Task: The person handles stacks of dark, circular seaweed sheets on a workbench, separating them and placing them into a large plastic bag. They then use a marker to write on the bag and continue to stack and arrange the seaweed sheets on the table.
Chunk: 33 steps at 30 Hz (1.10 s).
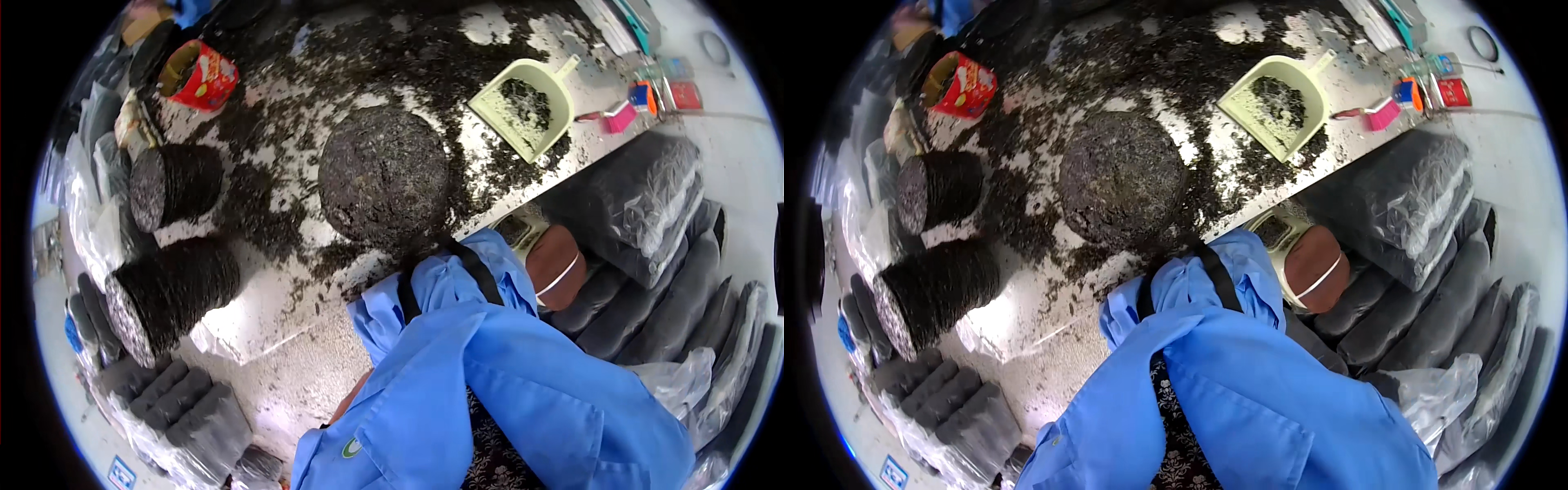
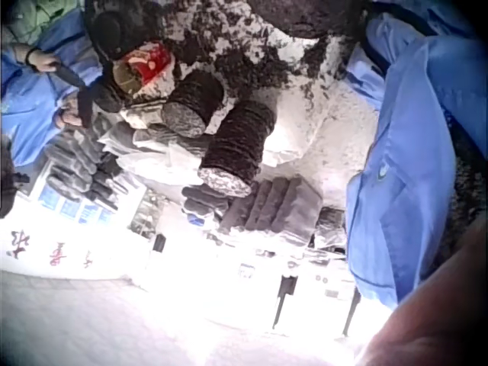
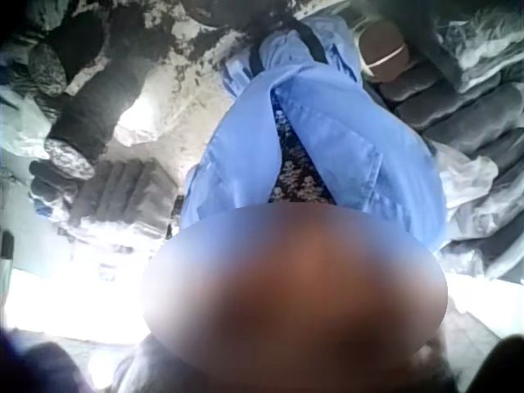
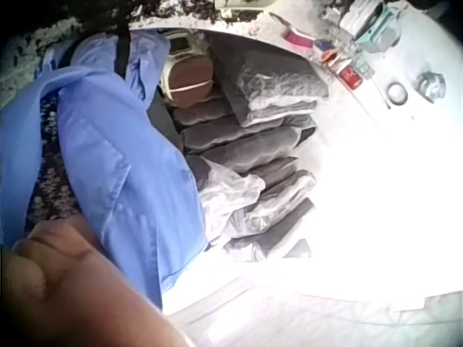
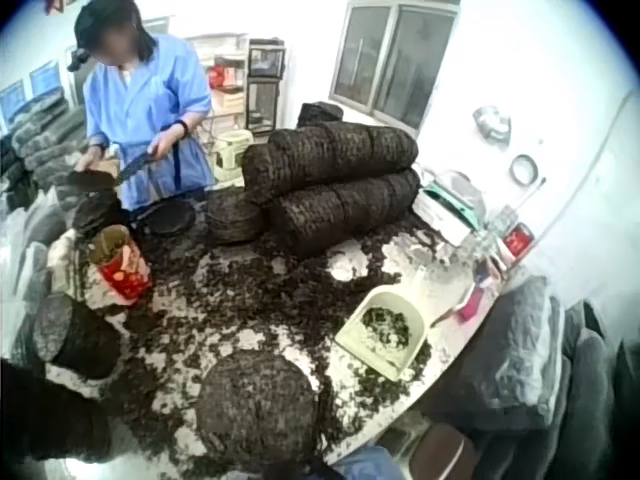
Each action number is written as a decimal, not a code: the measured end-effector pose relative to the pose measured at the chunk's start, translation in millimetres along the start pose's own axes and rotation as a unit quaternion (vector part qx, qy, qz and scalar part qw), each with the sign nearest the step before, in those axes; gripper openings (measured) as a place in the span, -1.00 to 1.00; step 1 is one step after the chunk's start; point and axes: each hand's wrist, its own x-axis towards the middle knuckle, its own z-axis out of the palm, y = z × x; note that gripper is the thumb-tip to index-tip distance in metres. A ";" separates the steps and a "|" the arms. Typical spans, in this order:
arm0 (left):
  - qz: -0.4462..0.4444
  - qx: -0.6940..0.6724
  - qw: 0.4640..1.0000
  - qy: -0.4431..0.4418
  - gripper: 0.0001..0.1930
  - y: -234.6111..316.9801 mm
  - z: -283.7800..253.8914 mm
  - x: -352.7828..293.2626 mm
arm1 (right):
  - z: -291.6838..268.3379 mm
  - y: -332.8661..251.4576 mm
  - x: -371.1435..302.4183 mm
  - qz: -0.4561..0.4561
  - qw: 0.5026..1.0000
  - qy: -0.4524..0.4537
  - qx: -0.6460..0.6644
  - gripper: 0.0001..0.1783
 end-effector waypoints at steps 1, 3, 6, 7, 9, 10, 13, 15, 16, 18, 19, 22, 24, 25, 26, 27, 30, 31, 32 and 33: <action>0.006 0.006 1.000 -0.007 -0.57 1.3 -4.7 7.0 | 4.2 -2.6 3.1 -0.001 1.000 0.004 0.006 -0.87; 0.013 0.025 1.000 -0.010 -0.57 8.0 -18.5 17.2 | 12.5 -7.0 6.7 -0.006 1.000 0.012 0.018 -0.87; 0.060 0.044 0.997 -0.016 -0.56 29.0 -22.5 48.3 | 5.8 -1.3 16.5 -0.002 0.999 0.031 0.022 -0.87; 0.079 0.058 0.995 -0.016 -0.56 36.9 -29.1 54.9 | 9.9 -1.2 14.8 -0.004 0.999 0.031 0.025 -0.88; 0.126 0.082 0.989 -0.011 -0.56 65.8 -40.4 75.4 | 18.0 1.4 8.2 0.004 0.999 0.030 0.029 -0.88; 0.159 0.096 0.983 -0.004 -0.56 85.4 -46.8 95.4 | 18.6 4.0 9.1 0.007 0.999 0.033 0.033 -0.88; 0.259 0.145 0.954 0.039 -0.55 156.2 -70.1 140.6 | 23.3 8.6 14.4 0.010 0.999 0.023 0.046 -0.89; 0.317 0.171 0.930 0.070 -0.55 209.7 -81.4 168.4 | 24.0 9.9 14.2 0.009 0.999 0.017 0.050 -0.89; 0.347 0.184 0.916 0.083 -0.55 237.7 -87.6 181.4 | 25.1 10.9 14.6 0.009 0.998 0.015 0.053 -0.89; 0.397 0.214 0.886 0.108 -0.54 295.8 -95.2 209.3 | 27.0 14.6 14.8 0.011 0.998 0.013 0.059 -0.89; 0.418 0.229 0.871 0.120 -0.54 324.2 -99.0 221.8 | 27.2 16.0 15.8 0.011 0.998 0.014 0.064 -0.89; 0.461 0.275 0.830 0.151 -0.53 403.3 -105.2 263.9 | 29.2 20.3 14.5 0.014 0.997 0.006 0.072 -0.90; 0.475 0.310 0.806 0.169 -0.53 454.6 -107.6 291.3 | 29.2 23.2 15.8 0.013 0.997 0.001 0.077 -0.90; 0.475 0.328 0.798 0.175 -0.53 475.7 -108.9 302.8 | 29.1 25.2 17.3 0.011 0.997 -0.003 0.078 -0.90; 0.476 0.347 0.786 0.187 -0.53 497.4 -113.2 311.5 | 28.3 26.9 19.5 0.005 0.997 -0.003 0.076 -0.90; 0.475 0.363 0.778 0.192 -0.53 518.0 -111.5 319.6 | 30.1 28.4 17.4 0.006 0.997 -0.004 0.079 -0.90; 0.466 0.407 0.761 0.193 -0.52 567.5 -103.4 347.3 | 32.2 32.5 19.5 0.007 0.996 -0.001 0.089 -0.90; 0.461 0.416 0.759 0.194 -0.52 581.8 -103.4 362.5 | 33.8 32.7 18.1 0.008 0.996 -0.001 0.093 -0.90; 0.462 0.428 0.755 0.182 -0.52 594.9 -89.6 374.1 | 37.4 33.4 14.6 0.017 0.995 0.002 0.100 -0.90; 0.454 0.441 0.753 0.182 -0.51 602.5 -88.2 381.4 | 38.2 33.7 13.3 0.016 0.995 0.001 0.102 -0.90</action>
